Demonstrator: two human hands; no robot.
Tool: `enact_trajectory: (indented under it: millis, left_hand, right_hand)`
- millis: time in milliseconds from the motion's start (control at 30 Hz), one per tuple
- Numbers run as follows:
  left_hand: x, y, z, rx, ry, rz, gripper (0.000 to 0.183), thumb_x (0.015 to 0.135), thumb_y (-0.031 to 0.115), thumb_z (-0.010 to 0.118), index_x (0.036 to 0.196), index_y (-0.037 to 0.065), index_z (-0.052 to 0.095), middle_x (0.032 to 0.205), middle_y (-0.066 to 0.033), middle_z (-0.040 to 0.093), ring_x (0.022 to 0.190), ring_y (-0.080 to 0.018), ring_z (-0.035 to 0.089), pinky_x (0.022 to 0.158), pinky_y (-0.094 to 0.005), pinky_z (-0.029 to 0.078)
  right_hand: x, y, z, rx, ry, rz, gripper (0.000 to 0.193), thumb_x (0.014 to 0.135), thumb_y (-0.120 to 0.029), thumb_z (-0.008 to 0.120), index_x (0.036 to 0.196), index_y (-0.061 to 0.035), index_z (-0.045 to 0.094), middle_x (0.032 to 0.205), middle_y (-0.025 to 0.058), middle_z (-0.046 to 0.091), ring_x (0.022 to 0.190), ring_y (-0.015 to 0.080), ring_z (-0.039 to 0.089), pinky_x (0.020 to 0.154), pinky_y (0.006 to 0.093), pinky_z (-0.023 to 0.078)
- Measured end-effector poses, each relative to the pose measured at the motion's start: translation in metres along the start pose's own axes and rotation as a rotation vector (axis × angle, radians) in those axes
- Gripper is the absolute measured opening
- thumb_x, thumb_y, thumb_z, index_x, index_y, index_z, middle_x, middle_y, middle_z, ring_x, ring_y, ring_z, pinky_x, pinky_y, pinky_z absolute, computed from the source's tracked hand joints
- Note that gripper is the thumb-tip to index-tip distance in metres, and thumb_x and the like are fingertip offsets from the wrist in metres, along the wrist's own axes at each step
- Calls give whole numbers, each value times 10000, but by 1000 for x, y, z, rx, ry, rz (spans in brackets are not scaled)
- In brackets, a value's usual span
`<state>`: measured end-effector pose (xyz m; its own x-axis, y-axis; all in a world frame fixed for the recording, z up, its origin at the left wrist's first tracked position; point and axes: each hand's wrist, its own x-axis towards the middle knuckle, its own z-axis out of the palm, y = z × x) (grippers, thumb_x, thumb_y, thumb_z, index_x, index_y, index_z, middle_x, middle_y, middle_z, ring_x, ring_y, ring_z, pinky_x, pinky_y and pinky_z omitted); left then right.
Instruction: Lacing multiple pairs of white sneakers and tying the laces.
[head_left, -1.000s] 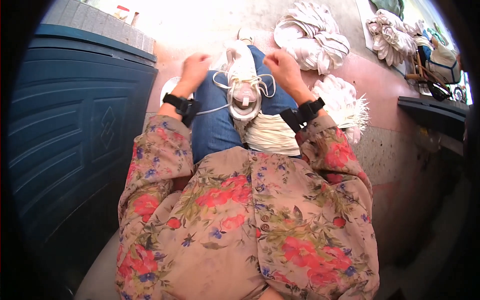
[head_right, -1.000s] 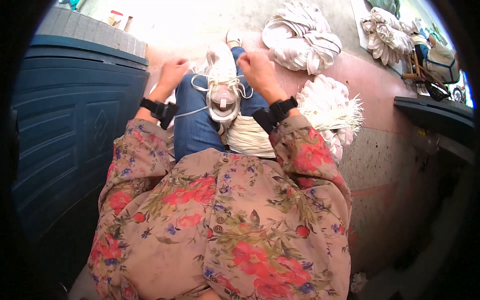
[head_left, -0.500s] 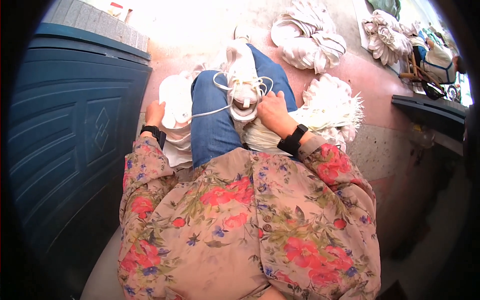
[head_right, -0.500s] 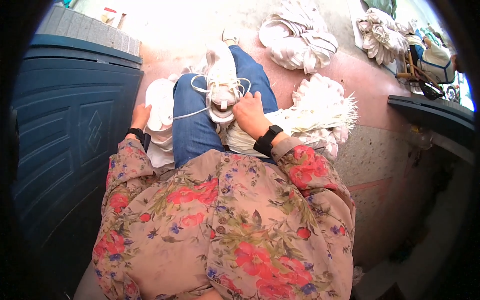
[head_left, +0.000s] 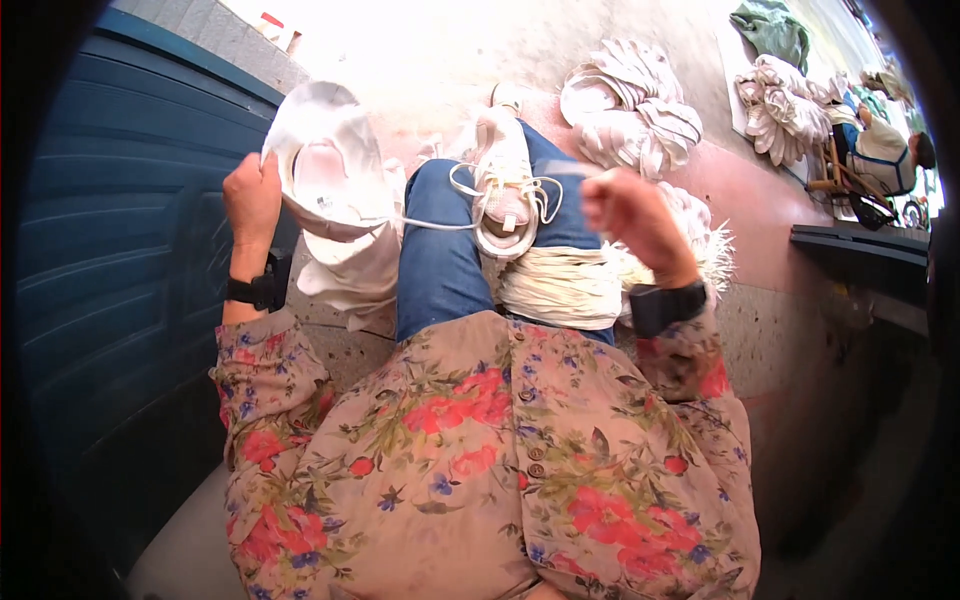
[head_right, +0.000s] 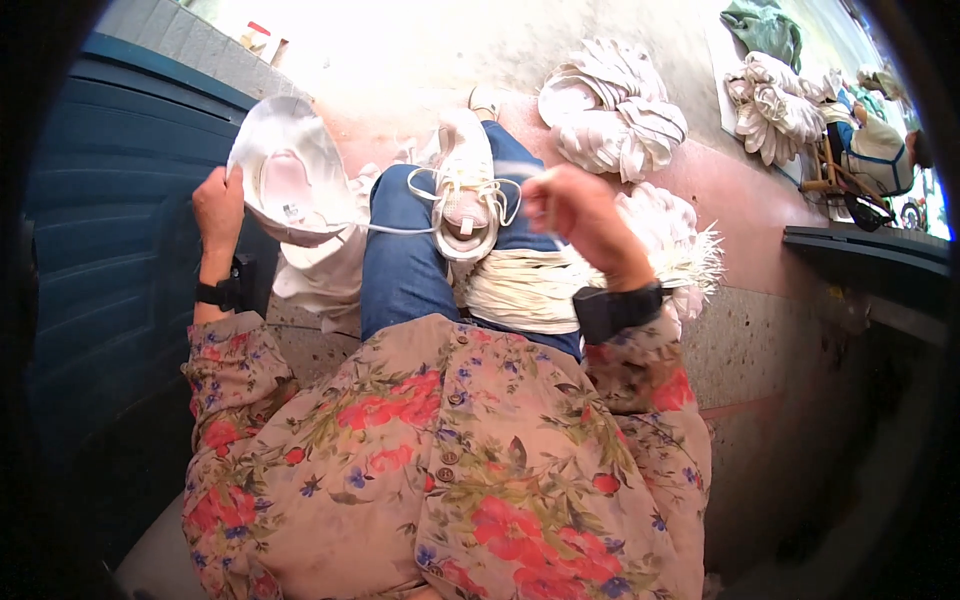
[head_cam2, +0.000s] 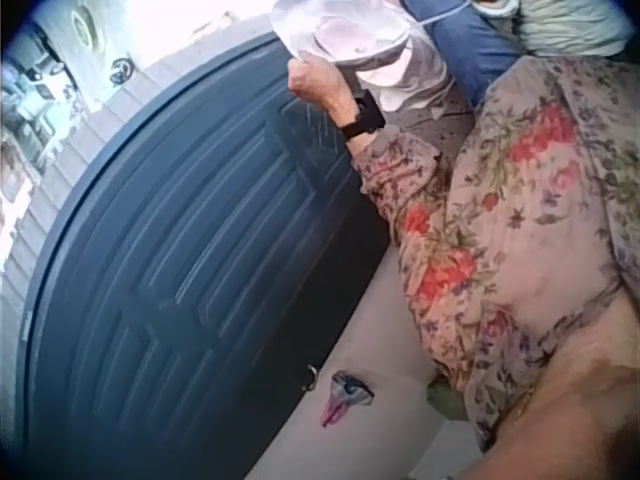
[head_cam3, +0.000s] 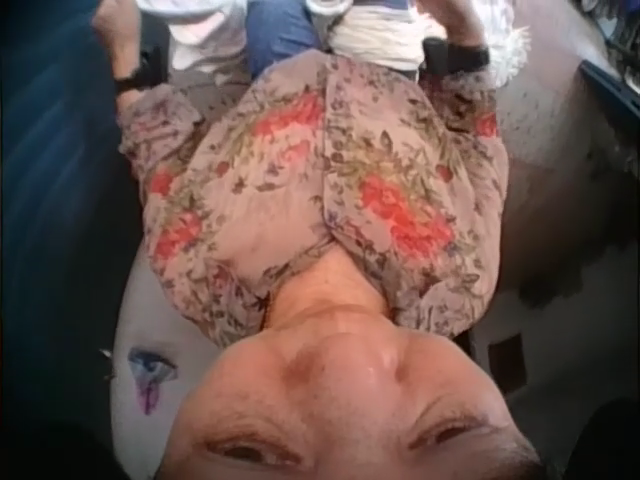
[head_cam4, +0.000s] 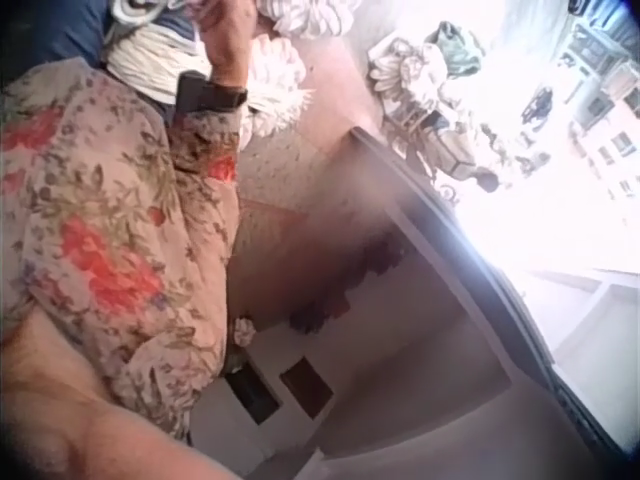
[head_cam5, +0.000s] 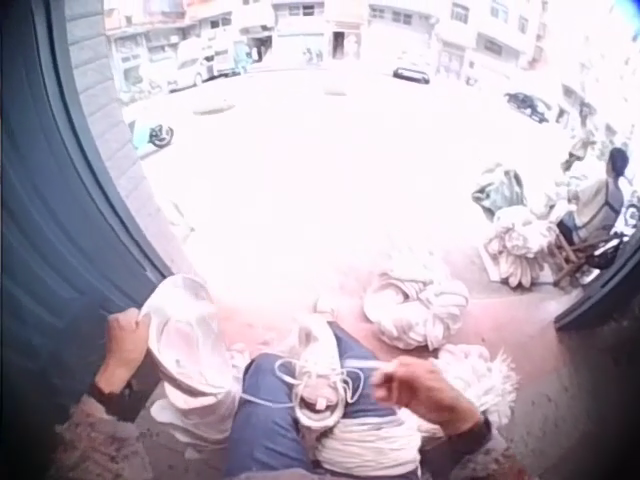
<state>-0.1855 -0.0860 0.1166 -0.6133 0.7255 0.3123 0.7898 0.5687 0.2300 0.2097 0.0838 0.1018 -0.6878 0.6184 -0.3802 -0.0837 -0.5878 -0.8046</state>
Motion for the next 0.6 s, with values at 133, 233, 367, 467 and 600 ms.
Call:
enact_trajectory:
  millis: [133, 233, 367, 467, 600]
  left_hand:
    - [0, 75, -36, -86, 110, 251, 220, 786, 199, 543, 649, 27, 535, 624, -183, 545, 571, -346, 546, 491, -389, 419]
    - [-10, 147, -49, -253, 48, 553, 161, 763, 152, 552, 656, 34, 532, 579, -165, 528, 536, -319, 541, 479, -380, 414]
    - [-33, 174, -37, -229, -186, 675, 129, 740, 131, 556, 663, 32, 524, 585, -154, 528, 536, -292, 551, 486, -359, 435]
    - [-28, 152, -18, -698, -327, 467, 198, 813, 193, 528, 729, 15, 548, 668, -94, 578, 625, -191, 573, 574, -298, 449]
    - [-48, 44, 103, -983, -303, -144, 262, 874, 238, 458, 769, 27, 573, 729, -27, 567, 638, -85, 475, 612, -233, 401]
  right_hand:
    - [-5, -32, 36, 19, -7, -153, 293, 834, -187, 509, 1087, -42, 481, 633, -60, 385, 468, 19, 313, 412, 158, 273]
    - [19, 17, 78, -579, -304, -98, 492, 775, -261, 627, 1141, 14, 448, 686, -3, 514, 608, 49, 472, 533, 193, 381]
    - [39, 69, 139, -1124, -103, -438, 318, 749, -219, 636, 825, 77, 549, 634, 135, 534, 628, 224, 535, 580, 352, 423]
    - [56, 66, 131, -624, 138, -286, 275, 779, -181, 575, 879, 75, 566, 777, 144, 609, 672, 174, 581, 595, 290, 457]
    - [63, 63, 85, -211, 51, -187, 235, 807, -177, 576, 886, 43, 606, 745, 68, 605, 618, 130, 550, 547, 281, 458]
